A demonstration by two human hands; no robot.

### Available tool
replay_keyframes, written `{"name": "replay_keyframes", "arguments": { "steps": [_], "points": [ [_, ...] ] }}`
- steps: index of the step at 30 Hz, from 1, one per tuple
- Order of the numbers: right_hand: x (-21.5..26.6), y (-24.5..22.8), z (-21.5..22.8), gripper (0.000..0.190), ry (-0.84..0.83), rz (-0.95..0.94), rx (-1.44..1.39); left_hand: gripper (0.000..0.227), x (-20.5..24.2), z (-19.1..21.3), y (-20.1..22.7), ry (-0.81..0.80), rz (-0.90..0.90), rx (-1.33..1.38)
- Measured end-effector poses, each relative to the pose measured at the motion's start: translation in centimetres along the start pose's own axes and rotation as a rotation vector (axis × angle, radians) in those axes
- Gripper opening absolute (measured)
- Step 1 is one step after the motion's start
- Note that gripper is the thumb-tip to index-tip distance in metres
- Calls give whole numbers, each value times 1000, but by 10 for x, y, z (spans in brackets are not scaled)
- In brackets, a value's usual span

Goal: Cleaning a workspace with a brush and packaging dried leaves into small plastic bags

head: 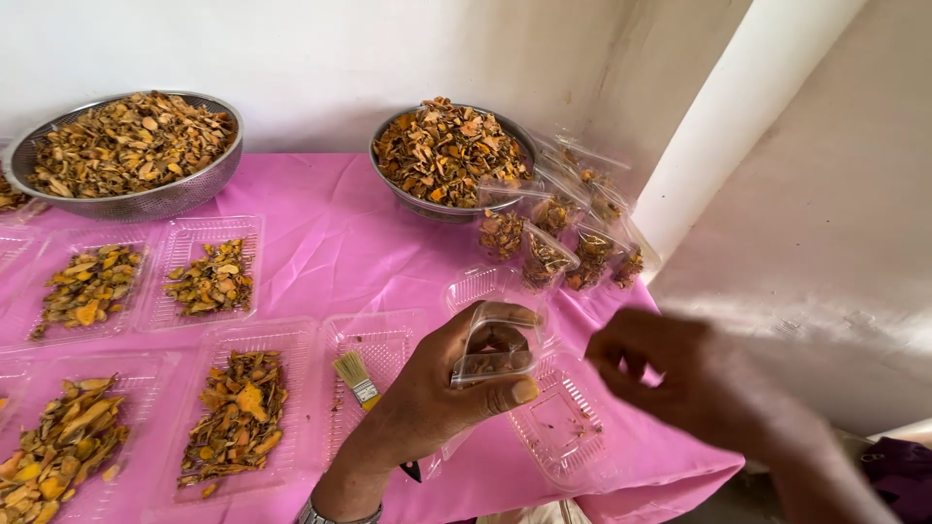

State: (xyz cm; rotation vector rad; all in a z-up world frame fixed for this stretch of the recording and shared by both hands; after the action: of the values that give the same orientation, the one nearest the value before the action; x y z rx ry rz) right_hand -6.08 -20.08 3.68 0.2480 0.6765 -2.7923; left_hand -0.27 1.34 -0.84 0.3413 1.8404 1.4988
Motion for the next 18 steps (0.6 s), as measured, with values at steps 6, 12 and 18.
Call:
{"name": "replay_keyframes", "arguments": {
  "steps": [6, 12, 18],
  "points": [
    [-27, -96, 50, 7, 104, 363, 156, 48, -2, -12, -1, -19, 27, 0],
    [-42, -88, 31, 18, -114, 370, 391, 44, -1, -16, 1, -26, 80, -45],
    [-44, -88, 33, 17, -127, 347, 351, 39, -4, -20, 2, -57, 58, -34]
  ]
}}
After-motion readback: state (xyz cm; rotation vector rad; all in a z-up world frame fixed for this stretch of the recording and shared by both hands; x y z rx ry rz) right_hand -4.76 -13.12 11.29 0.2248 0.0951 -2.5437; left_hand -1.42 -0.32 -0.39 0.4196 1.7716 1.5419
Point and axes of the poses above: each hand's wrist, its own x-axis away from the middle knuckle, its own z-axis out of the back of the hand, y = z × x, the point moved 4 cm from there along -x, towards the middle knuckle, and after that the axes turned 10 degrees about -z, right-handed, at the moved point
